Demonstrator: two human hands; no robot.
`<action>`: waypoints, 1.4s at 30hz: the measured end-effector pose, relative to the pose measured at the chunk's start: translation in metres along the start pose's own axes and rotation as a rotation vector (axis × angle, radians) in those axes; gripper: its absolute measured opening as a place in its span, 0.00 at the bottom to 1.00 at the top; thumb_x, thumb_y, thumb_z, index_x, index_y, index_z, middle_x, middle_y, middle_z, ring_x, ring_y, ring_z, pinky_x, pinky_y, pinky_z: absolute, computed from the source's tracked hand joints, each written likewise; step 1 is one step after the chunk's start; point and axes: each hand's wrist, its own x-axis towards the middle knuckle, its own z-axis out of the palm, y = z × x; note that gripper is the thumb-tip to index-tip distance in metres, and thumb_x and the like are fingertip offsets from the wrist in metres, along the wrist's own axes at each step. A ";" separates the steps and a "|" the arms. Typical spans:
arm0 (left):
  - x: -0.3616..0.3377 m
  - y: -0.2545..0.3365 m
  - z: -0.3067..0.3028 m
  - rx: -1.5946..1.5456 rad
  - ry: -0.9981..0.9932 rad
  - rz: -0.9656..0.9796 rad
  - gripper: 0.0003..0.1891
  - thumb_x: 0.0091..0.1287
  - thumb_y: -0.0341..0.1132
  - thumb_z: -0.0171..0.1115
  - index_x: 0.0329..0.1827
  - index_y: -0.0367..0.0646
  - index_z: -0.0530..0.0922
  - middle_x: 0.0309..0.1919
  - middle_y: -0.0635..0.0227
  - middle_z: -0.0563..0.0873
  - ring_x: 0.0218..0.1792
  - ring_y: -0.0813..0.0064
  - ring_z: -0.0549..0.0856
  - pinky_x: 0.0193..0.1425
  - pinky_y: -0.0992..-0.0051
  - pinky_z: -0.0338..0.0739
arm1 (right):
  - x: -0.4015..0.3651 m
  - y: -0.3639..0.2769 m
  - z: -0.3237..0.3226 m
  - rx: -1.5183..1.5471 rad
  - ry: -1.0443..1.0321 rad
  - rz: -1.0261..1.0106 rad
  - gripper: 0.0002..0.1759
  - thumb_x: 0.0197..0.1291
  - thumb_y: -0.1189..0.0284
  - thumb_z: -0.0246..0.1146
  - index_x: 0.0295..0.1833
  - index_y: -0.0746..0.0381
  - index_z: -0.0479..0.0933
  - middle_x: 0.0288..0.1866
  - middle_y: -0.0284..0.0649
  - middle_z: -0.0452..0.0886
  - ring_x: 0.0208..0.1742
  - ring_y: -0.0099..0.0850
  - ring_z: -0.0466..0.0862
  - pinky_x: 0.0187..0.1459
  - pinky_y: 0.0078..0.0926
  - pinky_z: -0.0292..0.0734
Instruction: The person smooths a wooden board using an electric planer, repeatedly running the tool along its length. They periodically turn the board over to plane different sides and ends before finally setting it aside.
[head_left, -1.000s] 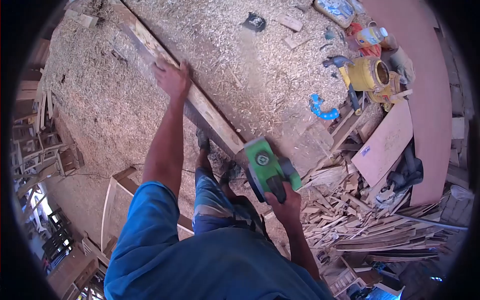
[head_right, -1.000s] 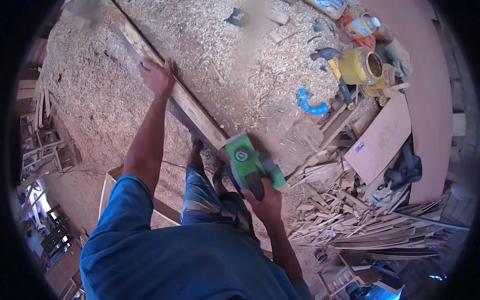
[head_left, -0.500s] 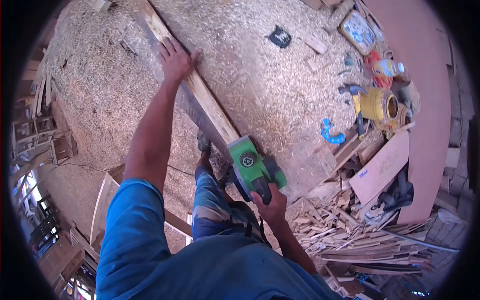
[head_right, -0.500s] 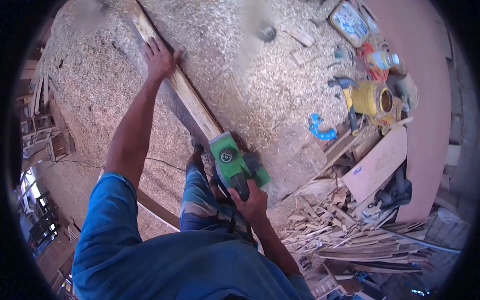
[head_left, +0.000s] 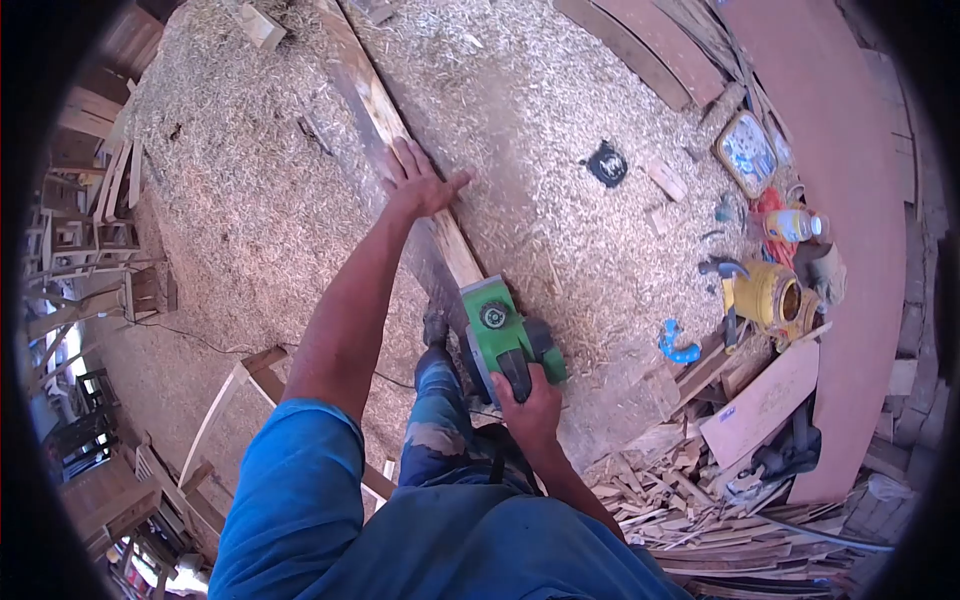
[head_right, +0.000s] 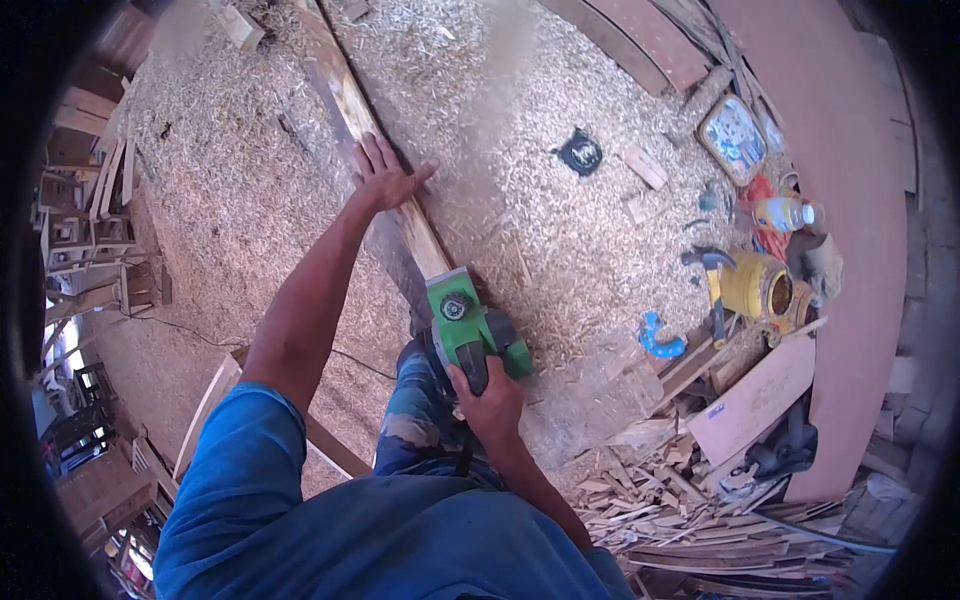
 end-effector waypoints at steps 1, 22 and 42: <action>0.001 -0.001 -0.004 -0.002 -0.043 -0.001 0.77 0.61 0.92 0.46 0.89 0.31 0.27 0.89 0.42 0.22 0.87 0.40 0.21 0.88 0.32 0.36 | 0.007 -0.003 0.004 0.005 0.009 -0.003 0.25 0.64 0.55 0.79 0.46 0.64 0.78 0.31 0.57 0.86 0.33 0.60 0.89 0.34 0.54 0.83; -0.026 -0.165 0.030 -0.901 0.609 -0.107 0.35 0.85 0.57 0.49 0.78 0.32 0.71 0.76 0.39 0.73 0.74 0.48 0.75 0.80 0.57 0.67 | 0.189 -0.130 0.092 -0.050 0.037 -0.049 0.24 0.69 0.54 0.76 0.45 0.66 0.82 0.31 0.55 0.87 0.33 0.56 0.89 0.35 0.49 0.81; -0.365 -0.065 0.281 -1.005 -0.779 0.363 0.22 0.79 0.47 0.63 0.63 0.38 0.75 0.44 0.58 0.85 0.51 0.67 0.86 0.58 0.62 0.81 | 0.145 -0.100 0.054 0.008 -0.146 0.083 0.35 0.69 0.44 0.72 0.56 0.69 0.83 0.47 0.58 0.90 0.49 0.57 0.91 0.50 0.48 0.85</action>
